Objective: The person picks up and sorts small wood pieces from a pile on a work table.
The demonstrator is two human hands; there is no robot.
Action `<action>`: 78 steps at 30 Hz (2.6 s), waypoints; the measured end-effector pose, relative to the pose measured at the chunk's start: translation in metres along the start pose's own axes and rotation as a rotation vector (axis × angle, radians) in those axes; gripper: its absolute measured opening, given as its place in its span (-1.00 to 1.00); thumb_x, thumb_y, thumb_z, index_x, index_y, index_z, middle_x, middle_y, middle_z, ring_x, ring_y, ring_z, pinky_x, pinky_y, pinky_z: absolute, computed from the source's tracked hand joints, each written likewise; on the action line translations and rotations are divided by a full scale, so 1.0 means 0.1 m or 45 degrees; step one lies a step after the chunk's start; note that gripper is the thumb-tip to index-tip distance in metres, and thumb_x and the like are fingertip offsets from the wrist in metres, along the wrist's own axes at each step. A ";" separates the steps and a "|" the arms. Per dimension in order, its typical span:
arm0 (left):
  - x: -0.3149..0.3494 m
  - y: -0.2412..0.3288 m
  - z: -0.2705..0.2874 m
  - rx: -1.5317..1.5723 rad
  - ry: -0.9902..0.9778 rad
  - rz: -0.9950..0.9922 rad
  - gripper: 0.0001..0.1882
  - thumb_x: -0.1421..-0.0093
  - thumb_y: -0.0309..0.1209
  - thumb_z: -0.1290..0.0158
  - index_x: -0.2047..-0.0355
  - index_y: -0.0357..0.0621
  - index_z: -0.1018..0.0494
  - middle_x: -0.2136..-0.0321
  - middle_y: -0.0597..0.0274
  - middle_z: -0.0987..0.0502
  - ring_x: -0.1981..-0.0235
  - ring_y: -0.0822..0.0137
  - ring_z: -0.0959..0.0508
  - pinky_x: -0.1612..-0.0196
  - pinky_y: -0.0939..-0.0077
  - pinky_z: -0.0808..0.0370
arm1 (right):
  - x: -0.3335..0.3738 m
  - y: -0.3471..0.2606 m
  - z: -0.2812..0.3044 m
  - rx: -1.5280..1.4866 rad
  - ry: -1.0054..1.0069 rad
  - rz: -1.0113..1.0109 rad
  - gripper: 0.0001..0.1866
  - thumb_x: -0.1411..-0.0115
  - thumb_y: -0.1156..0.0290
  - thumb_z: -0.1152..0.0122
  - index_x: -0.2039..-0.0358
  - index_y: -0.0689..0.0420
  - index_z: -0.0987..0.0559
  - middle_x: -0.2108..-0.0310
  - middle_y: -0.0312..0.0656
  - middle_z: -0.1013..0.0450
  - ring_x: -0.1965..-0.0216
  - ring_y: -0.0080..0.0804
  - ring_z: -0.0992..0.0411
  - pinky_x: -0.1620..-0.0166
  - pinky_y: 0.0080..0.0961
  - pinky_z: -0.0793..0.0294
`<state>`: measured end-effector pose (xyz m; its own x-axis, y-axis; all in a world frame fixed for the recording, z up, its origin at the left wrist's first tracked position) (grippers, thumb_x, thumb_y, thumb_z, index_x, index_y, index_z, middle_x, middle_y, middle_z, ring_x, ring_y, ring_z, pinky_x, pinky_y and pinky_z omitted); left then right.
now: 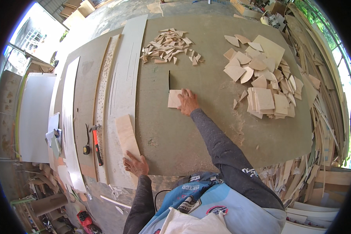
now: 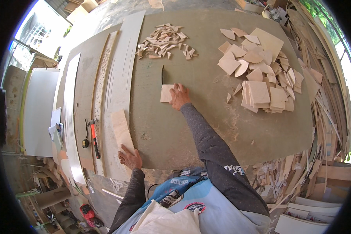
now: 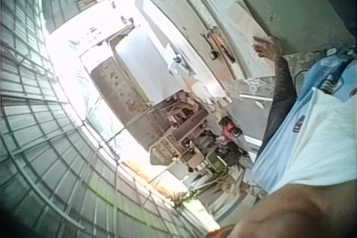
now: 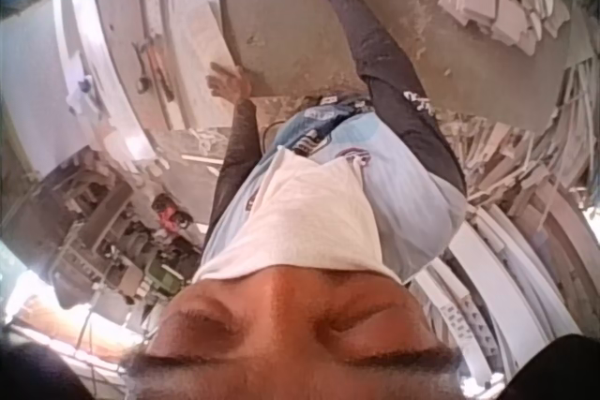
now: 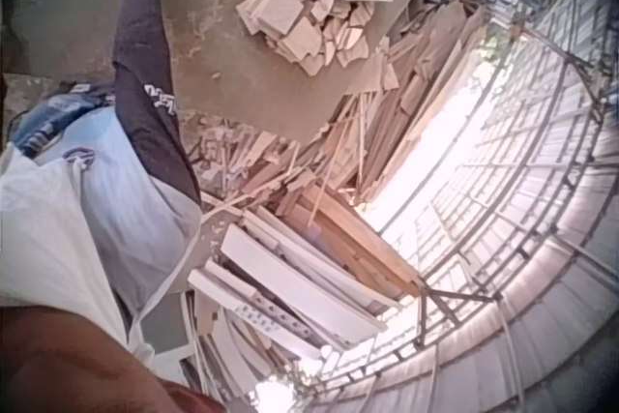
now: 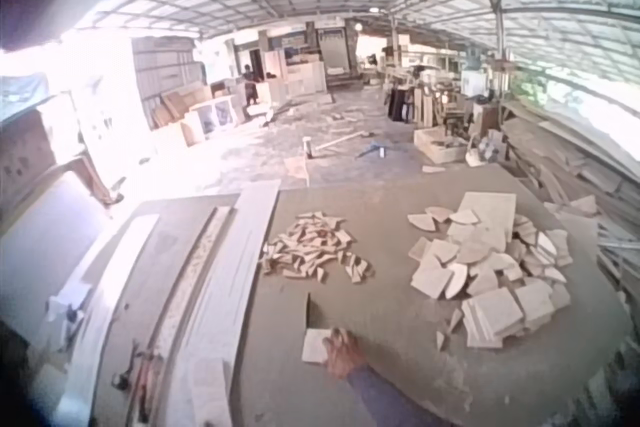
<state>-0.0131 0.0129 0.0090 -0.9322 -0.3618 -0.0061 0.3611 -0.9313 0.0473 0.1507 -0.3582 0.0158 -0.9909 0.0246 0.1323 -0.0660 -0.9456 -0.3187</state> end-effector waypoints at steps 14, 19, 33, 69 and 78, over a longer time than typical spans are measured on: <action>0.02 0.00 0.01 -0.012 -0.018 0.006 -0.01 -0.15 -0.11 -0.21 -0.51 0.01 0.01 -0.33 -0.34 -0.08 -0.37 -0.24 -0.09 -0.35 -0.22 -0.01 | -0.11 0.02 0.03 -0.023 -0.033 -0.031 -0.32 -0.16 0.13 -0.44 -0.21 0.10 -0.40 -0.43 -0.01 -0.08 -0.46 0.00 0.04 -0.33 0.37 -0.12; 0.02 0.00 0.01 -0.007 -0.006 -0.010 -0.02 -0.18 -0.14 -0.21 -0.52 0.02 0.03 -0.35 -0.36 -0.08 -0.36 -0.26 -0.09 -0.36 -0.25 -0.01 | -0.06 0.05 0.00 -0.004 -0.044 0.005 -0.28 -0.15 0.12 -0.45 -0.25 0.09 -0.39 -0.46 -0.01 -0.06 -0.47 0.01 0.06 -0.35 0.40 -0.10; -0.01 0.00 0.02 -0.006 -0.100 0.036 0.00 -0.22 -0.12 -0.19 -0.54 0.07 0.10 -0.39 -0.34 -0.03 -0.40 -0.27 -0.04 -0.39 -0.28 0.04 | 0.01 0.07 0.04 -0.036 -0.091 0.022 -0.24 -0.17 0.15 -0.45 -0.32 0.08 -0.35 -0.47 -0.02 -0.04 -0.49 0.01 0.09 -0.37 0.44 -0.06; 0.02 0.02 0.03 -0.039 0.008 -0.013 -0.02 -0.17 -0.15 -0.22 -0.51 -0.04 0.01 -0.32 -0.34 -0.10 -0.34 -0.22 -0.10 -0.34 -0.19 -0.03 | -0.09 -0.07 -0.08 0.019 0.048 -0.084 -0.27 -0.17 0.11 -0.40 -0.27 0.16 -0.37 -0.41 0.03 -0.09 -0.46 0.05 0.07 -0.33 0.42 -0.13; -0.01 0.00 0.02 -0.035 -0.020 0.008 -0.01 -0.16 -0.12 -0.21 -0.51 -0.02 0.02 -0.33 -0.34 -0.08 -0.36 -0.22 -0.09 -0.35 -0.21 -0.03 | -0.18 -0.12 -0.09 0.049 0.093 -0.136 -0.25 -0.17 0.06 -0.39 -0.28 0.15 -0.37 -0.41 0.05 -0.10 -0.45 0.05 0.06 -0.31 0.44 -0.12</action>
<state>-0.0126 0.0133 0.0109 -0.9301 -0.3673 0.0097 0.3674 -0.9298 0.0200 0.1679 -0.3441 0.0086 -0.9845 0.1480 0.0942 -0.1684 -0.9480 -0.2701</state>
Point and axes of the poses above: each hand's wrist, its own x-axis away from the middle knuckle, its own z-axis out of the back of the hand, y = z × x, the point moved 1 cm from there along -x, towards the middle knuckle
